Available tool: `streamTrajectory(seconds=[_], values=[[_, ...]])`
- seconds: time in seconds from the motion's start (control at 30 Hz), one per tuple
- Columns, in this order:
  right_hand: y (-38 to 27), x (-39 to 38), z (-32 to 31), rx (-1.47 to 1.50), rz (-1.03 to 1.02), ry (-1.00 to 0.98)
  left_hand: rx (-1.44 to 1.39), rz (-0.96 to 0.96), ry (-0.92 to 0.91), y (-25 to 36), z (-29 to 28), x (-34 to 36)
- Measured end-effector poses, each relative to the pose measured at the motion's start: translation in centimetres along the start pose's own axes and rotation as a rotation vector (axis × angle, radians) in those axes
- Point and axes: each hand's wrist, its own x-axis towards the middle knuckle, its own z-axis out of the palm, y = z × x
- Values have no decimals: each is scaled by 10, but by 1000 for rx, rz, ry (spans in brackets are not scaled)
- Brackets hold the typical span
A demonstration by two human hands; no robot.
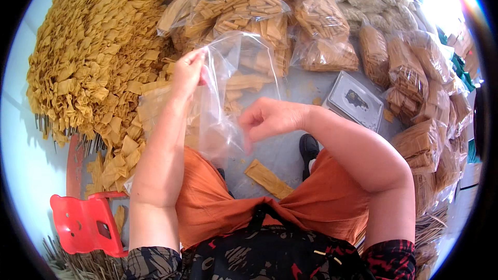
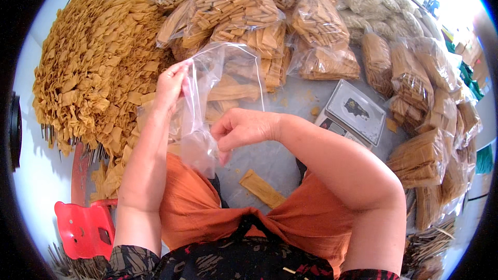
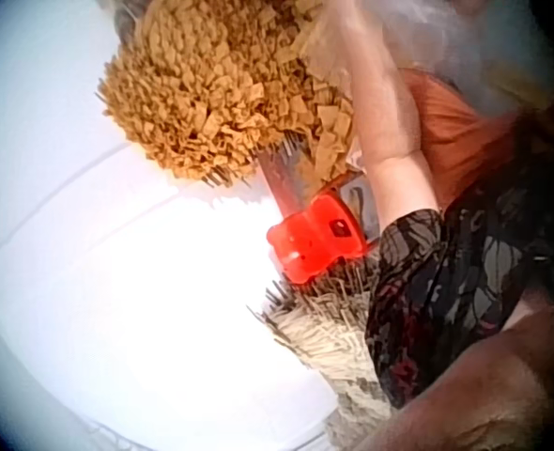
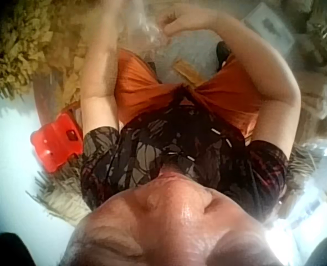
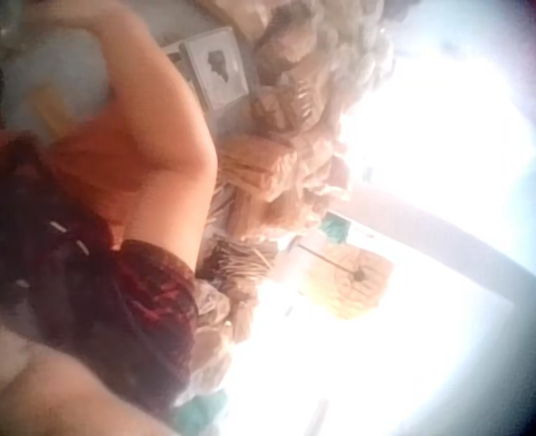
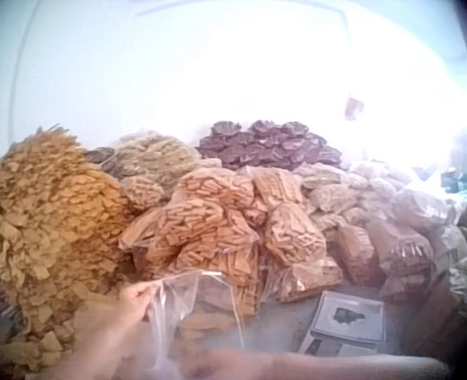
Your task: The person gathers flat food products from a large pile on the floor and places them into plastic bags, occasionally using a scale to check the weight.
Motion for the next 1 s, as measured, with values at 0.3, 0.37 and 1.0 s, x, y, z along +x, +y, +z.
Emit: streamTrajectory(seconds=[0.3,0.37,1.0], values=[[9,-4,-7,227,300,-230,-197,89,96,17,-8,-6],[16,-5,-13,274,275,-126,-172,97,-19,29,16,-22],[23,33,-25,285,-560,166,-150,48,-1369,51,77,-126]])
